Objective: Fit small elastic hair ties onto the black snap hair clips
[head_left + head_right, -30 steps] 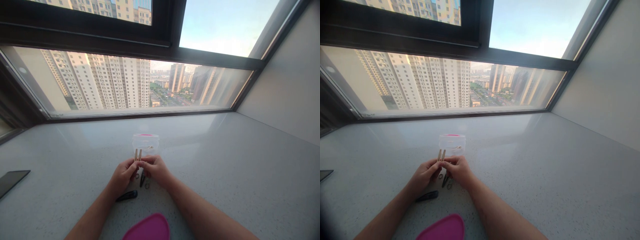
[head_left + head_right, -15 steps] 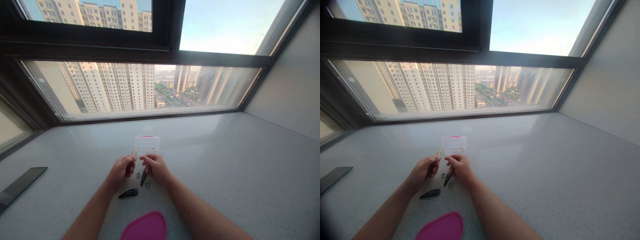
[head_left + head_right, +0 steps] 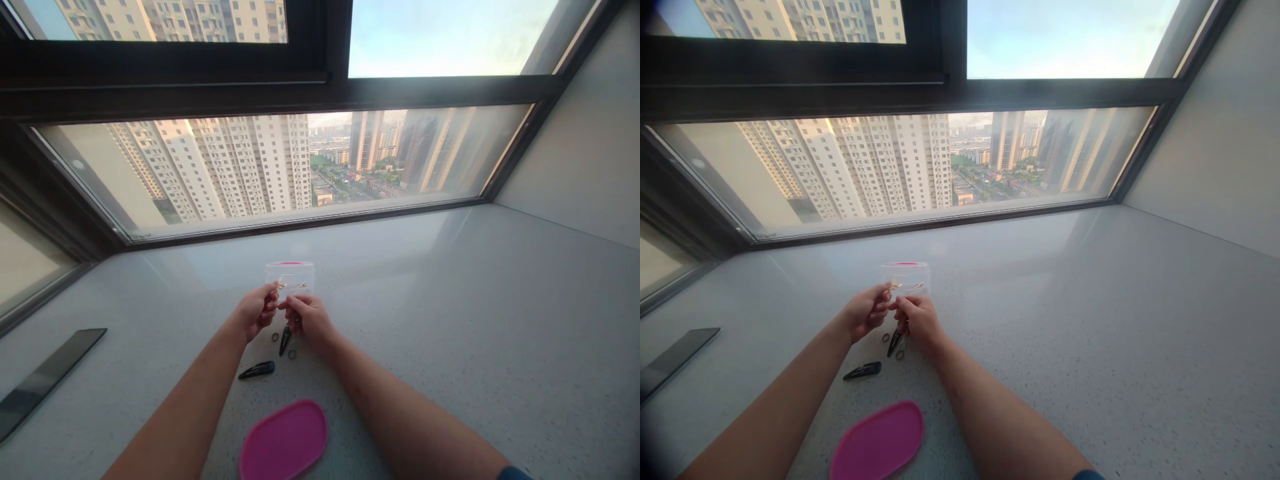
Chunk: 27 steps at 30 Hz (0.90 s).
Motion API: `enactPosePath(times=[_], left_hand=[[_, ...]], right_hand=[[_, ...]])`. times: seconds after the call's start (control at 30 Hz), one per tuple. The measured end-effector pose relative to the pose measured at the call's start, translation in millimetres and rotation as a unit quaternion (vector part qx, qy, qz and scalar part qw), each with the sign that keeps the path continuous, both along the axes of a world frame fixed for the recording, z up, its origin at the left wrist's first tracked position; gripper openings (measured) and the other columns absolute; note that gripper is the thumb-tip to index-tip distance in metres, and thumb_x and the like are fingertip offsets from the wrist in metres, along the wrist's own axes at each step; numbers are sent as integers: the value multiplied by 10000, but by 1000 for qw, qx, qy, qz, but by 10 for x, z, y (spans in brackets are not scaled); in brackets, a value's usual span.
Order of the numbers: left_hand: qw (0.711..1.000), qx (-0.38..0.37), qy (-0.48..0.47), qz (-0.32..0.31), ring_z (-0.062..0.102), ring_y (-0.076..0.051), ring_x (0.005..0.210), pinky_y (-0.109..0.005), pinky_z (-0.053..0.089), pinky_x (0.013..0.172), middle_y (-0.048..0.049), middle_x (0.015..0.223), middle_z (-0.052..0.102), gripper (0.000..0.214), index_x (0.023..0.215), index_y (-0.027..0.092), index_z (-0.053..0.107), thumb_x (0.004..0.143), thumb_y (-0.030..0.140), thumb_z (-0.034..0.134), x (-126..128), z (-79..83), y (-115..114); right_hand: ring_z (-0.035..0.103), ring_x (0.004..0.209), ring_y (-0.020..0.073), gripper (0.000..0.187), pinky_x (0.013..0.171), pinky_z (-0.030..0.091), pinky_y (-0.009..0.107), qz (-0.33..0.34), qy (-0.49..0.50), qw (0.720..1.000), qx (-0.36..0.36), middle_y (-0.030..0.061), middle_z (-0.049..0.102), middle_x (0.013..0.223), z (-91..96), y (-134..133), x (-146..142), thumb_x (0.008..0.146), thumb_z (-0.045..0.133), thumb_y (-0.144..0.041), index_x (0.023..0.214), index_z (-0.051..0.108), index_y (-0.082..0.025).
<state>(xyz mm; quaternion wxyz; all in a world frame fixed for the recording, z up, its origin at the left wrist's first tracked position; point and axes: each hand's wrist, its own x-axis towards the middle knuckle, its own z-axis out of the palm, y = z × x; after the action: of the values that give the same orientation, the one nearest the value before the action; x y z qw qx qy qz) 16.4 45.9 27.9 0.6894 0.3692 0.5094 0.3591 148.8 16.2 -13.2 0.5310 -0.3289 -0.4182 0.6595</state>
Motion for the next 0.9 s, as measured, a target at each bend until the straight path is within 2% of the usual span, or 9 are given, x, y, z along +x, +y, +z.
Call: enactPosePath(times=[0.13, 0.27, 0.37, 0.43, 0.53, 0.6, 0.67, 0.77, 0.9], left_hand=[[1000, 15, -27, 4, 204, -13, 296, -143, 106, 315, 97, 420, 330, 433, 624, 171, 429, 724, 562, 585, -12, -40, -4], [996, 76, -34, 9, 236, -15, 328, -151, 131, 336, 84, 470, 371, 433, 666, 160, 460, 724, 570, 585, -39, 31, -53], [991, 128, 47, 0, 265, -26, 356, -166, 166, 363, 71, 494, 397, 389, 659, 156, 475, 720, 516, 609, -100, 128, -161], [971, 176, 156, -37, 304, -45, 386, -177, 199, 383, 57, 505, 428, 353, 648, 152, 516, 710, 484, 620, -180, 180, -273], [902, 252, 316, -152, 445, -110, 509, -208, 314, 468, 12, 581, 536, 251, 675, 160, 626, 648, 405, 677, -347, 197, -473], [867, 251, 372, -218, 497, -145, 576, -221, 349, 518, -5, 640, 576, 211, 714, 185, 667, 639, 382, 676, -459, 165, -599], [861, 242, 379, -238, 517, -165, 615, -228, 365, 544, -6, 678, 586, 216, 768, 206, 678, 613, 357, 687, -537, 115, -703], [855, 272, 376, -230, 508, -166, 638, -223, 350, 555, 2, 710, 575, 186, 716, 207, 662, 548, 274, 709, -571, 44, -799], [851, 293, 376, -222, 484, -152, 607, -221, 319, 536, 12, 664, 548, 101, 623, 195, 626, 558, 250, 681, -533, -16, -804]], right_hand=[[398, 327, 48, 356, 293, 233, 175, -8, 17, 1000, 3, -30, 487, 517, 24, -7, 9, 742, 599, -448, 720, 653, -96], [359, 314, 50, 334, 307, 207, 189, -24, 20, 999, 12, -39, 456, 481, 40, 1, 26, 752, 574, -423, 698, 647, -101], [365, 339, 60, 250, 339, 230, 196, -42, -28, 998, 28, -39, 452, 485, 33, 1, 42, 743, 549, -344, 694, 643, -117], [371, 388, 66, 155, 385, 272, 197, -57, -107, 990, 76, -44, 438, 488, 23, -19, 48, 702, 535, -231, 707, 650, -127], [394, 505, 78, 217, 495, 348, 206, -80, -271, 937, 206, -31, 458, 589, 9, -76, 51, 601, 514, -84, 732, 671, -155], [418, 579, 85, 262, 560, 387, 214, -75, -359, 891, 269, -11, 478, 719, 5, -115, 58, 564, 518, -44, 726, 678, -174], [453, 652, 99, 269, 618, 419, 224, -53, -414, 859, 296, 7, 482, 825, 7, -141, 72, 559, 537, -32, 726, 684, -183], [490, 748, 125, 286, 699, 442, 242, -6, -453, 831, 322, 19, 482, 878, 16, -155, 94, 566, 563, -20, 742, 702, -199], [507, 781, 135, 273, 737, 447, 255, 26, -464, 822, 328, 28, 493, 901, 15, -152, 105, 599, 581, -22, 745, 719, -207]])
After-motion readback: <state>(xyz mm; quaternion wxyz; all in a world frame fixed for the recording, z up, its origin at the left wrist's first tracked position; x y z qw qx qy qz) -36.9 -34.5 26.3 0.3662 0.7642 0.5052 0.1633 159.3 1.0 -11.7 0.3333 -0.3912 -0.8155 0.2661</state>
